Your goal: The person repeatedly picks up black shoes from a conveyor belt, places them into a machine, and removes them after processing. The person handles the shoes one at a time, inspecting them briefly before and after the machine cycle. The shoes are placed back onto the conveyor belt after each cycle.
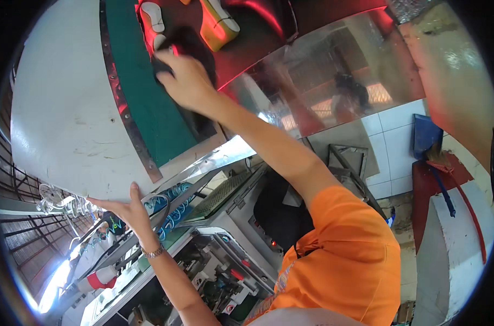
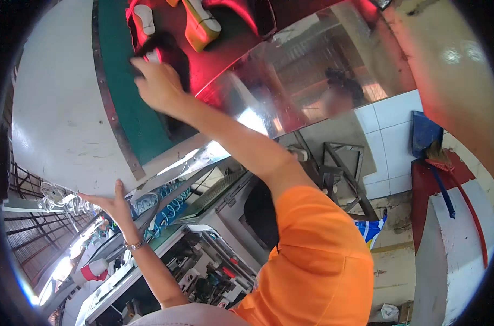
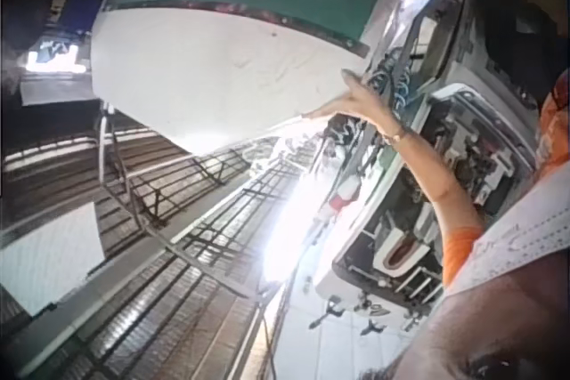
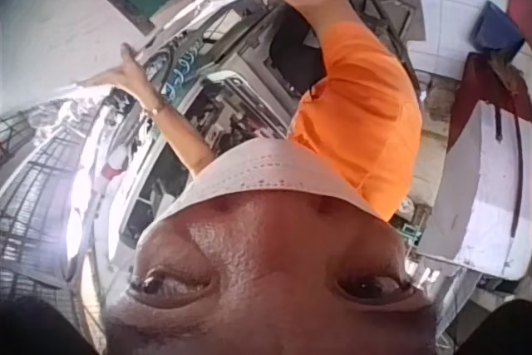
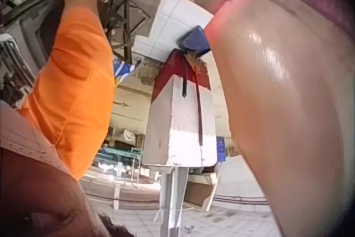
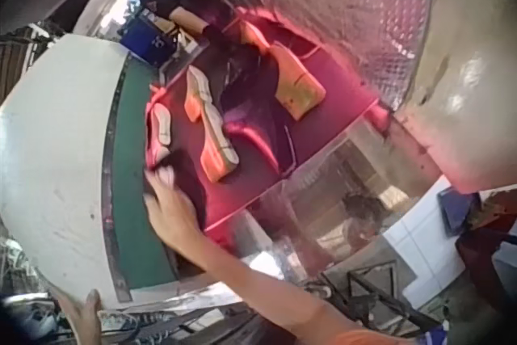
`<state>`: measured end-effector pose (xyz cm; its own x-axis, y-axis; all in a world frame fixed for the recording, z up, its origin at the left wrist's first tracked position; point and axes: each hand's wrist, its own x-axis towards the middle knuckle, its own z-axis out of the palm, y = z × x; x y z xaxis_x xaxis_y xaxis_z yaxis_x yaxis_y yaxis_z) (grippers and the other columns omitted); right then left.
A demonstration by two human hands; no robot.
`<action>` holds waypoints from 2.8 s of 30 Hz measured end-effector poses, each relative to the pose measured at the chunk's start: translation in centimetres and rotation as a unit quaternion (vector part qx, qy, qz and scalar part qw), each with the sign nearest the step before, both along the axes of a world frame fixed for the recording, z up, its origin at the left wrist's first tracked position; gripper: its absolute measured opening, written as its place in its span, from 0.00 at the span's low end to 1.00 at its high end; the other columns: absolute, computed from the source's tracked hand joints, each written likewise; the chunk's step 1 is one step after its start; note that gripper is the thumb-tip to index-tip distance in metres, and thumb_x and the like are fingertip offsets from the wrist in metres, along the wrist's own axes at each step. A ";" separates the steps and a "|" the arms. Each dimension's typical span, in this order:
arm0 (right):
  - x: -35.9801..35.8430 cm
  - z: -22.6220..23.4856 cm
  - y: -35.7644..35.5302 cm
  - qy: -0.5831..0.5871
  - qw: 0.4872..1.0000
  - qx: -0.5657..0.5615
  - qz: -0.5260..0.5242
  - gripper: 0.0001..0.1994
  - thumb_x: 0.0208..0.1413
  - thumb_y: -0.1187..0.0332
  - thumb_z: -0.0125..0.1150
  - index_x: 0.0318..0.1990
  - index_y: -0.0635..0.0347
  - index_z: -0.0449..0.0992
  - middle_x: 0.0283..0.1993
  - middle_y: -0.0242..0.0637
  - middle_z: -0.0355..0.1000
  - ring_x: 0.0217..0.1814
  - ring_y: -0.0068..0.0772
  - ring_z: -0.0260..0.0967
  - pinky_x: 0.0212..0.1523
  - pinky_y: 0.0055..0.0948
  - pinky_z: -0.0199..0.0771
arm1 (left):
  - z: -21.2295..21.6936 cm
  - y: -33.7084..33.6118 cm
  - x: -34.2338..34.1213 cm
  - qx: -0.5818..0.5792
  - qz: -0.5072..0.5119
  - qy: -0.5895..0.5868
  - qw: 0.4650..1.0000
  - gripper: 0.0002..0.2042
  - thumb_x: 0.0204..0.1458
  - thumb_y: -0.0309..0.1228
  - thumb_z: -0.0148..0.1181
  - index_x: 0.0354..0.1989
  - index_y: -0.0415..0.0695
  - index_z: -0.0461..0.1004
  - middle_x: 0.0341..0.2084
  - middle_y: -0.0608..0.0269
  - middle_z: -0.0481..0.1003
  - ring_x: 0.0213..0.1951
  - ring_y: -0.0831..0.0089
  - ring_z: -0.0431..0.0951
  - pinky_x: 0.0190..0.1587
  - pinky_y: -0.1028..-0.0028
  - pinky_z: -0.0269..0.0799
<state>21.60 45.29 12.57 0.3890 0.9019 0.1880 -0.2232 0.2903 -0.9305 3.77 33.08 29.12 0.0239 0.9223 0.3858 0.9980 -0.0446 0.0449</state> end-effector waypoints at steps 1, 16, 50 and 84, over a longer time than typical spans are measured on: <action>-0.8 0.0 3.9 0.019 1.000 0.012 -0.020 0.20 0.45 0.70 0.52 0.48 0.64 0.68 0.41 0.54 0.69 0.45 0.53 0.66 0.47 0.41 0.64 | 0.1 -0.1 0.2 -0.005 0.010 0.000 1.000 0.50 0.39 0.28 0.63 0.62 0.33 0.26 0.62 0.40 0.35 0.63 0.54 0.41 0.63 0.63 0.37; 15.2 -5.1 5.5 -0.359 0.818 -0.113 -0.435 0.16 0.43 0.62 0.58 0.40 0.60 0.70 0.37 0.44 0.67 0.39 0.45 0.65 0.36 0.42 0.64 | 0.2 0.7 0.7 -0.027 0.022 0.041 0.999 0.50 0.42 0.29 0.62 0.62 0.35 0.24 0.62 0.40 0.34 0.62 0.56 0.43 0.62 0.62 0.42; -9.2 13.2 -29.0 0.248 0.582 -0.102 0.767 0.38 0.25 0.79 0.72 0.53 0.69 0.64 0.50 0.40 0.68 0.52 0.33 0.65 0.54 0.32 0.62 | -3.8 -31.7 -6.3 0.006 -0.246 -0.907 0.343 0.19 0.55 0.33 0.47 0.55 0.40 0.61 0.55 0.58 0.62 0.55 0.68 0.62 0.59 0.66 0.55; -36.6 14.0 -44.0 0.192 0.302 -0.196 0.913 0.24 0.53 0.54 0.53 0.53 0.55 0.63 0.48 0.30 0.68 0.47 0.27 0.66 0.54 0.37 0.61 | 14.3 -47.1 -12.3 0.309 0.286 0.149 0.895 0.16 0.41 0.24 0.57 0.42 0.44 0.72 0.39 0.68 0.70 0.36 0.72 0.71 0.40 0.72 0.60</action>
